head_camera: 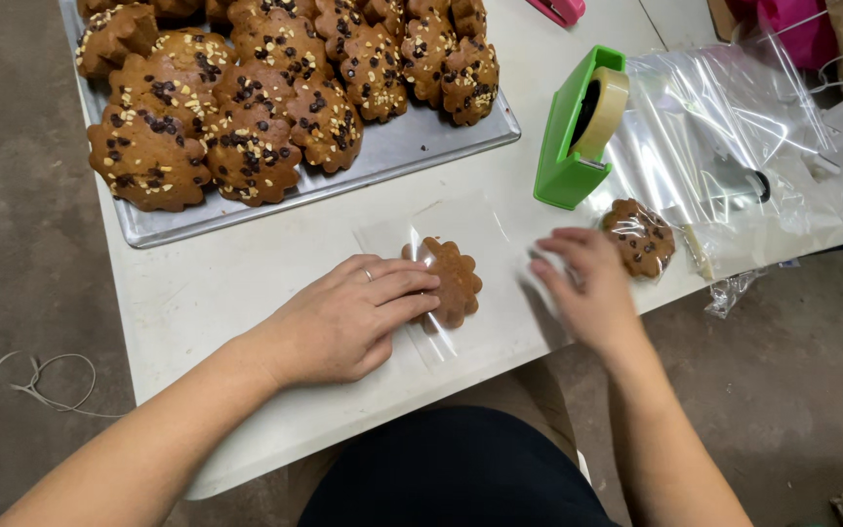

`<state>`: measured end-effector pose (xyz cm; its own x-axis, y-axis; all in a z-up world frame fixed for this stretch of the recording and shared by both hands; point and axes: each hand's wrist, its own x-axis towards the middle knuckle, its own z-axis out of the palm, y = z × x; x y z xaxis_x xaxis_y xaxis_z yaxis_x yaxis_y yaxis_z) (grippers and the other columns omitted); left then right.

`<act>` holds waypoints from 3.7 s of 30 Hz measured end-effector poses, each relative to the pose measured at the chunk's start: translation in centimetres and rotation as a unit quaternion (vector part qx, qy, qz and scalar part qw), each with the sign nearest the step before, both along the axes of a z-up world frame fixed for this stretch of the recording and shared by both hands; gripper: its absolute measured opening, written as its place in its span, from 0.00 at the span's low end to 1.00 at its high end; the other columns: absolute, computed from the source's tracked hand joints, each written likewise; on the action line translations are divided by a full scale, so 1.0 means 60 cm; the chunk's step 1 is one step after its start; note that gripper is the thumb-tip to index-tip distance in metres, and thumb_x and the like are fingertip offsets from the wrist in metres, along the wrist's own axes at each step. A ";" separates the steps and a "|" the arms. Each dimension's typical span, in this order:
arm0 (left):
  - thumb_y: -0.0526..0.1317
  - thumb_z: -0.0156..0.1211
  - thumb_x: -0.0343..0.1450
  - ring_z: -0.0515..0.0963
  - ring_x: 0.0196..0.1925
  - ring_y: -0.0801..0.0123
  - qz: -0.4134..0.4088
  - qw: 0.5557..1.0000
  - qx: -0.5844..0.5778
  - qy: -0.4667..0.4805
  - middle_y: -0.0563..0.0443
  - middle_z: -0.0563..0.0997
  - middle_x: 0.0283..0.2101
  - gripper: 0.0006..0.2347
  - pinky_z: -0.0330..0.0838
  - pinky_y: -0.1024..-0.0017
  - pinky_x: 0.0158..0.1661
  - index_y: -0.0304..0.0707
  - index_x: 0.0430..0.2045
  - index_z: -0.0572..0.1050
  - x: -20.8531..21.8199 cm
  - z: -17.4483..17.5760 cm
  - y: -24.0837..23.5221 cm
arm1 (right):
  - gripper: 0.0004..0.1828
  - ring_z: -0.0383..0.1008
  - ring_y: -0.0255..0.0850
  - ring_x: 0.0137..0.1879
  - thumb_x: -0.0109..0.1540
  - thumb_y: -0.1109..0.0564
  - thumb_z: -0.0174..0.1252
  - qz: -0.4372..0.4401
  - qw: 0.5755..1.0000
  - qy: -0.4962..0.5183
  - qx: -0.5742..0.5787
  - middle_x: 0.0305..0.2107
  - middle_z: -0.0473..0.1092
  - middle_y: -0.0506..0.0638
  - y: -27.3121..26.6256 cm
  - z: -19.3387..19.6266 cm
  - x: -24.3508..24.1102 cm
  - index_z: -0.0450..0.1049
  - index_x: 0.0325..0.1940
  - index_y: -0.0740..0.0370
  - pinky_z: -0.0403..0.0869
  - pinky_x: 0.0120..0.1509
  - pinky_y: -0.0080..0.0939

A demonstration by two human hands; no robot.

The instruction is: The person places star-shaped cookies into clear plastic bags and seals them with tape. The process is repeated for multiple cookies, with each sealed package set aside on the table.

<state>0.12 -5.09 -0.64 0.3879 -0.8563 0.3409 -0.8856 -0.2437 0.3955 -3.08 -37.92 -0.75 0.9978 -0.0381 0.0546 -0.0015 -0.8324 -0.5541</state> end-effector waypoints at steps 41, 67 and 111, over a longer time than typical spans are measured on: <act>0.52 0.57 0.65 0.51 0.78 0.62 0.037 0.992 0.105 -0.056 0.51 0.57 0.75 0.33 0.34 0.43 0.73 0.51 0.69 0.59 -0.011 -0.015 -0.022 | 0.05 0.78 0.45 0.36 0.65 0.59 0.61 0.080 0.992 0.058 0.083 0.30 0.78 0.54 0.117 0.060 0.060 0.81 0.41 0.60 0.75 0.38 0.42; 0.61 0.59 0.66 0.54 0.76 0.60 0.085 0.985 0.122 -0.088 0.45 0.60 0.72 0.38 0.39 0.40 0.68 0.44 0.70 0.58 -0.019 -0.022 -0.052 | 0.05 0.79 0.47 0.39 0.65 0.57 0.60 0.152 0.988 0.031 -0.027 0.33 0.76 0.52 0.107 0.063 0.071 0.82 0.43 0.55 0.77 0.44 0.46; 0.29 0.49 0.67 0.67 0.67 0.59 0.161 0.973 0.051 -0.155 0.56 0.72 0.65 0.26 0.53 0.45 0.59 0.51 0.63 0.67 0.009 -0.053 -0.063 | 0.18 0.72 0.33 0.42 0.66 0.45 0.52 -0.255 0.946 0.013 0.200 0.50 0.70 0.41 -0.058 0.080 0.098 0.70 0.59 0.50 0.68 0.51 0.38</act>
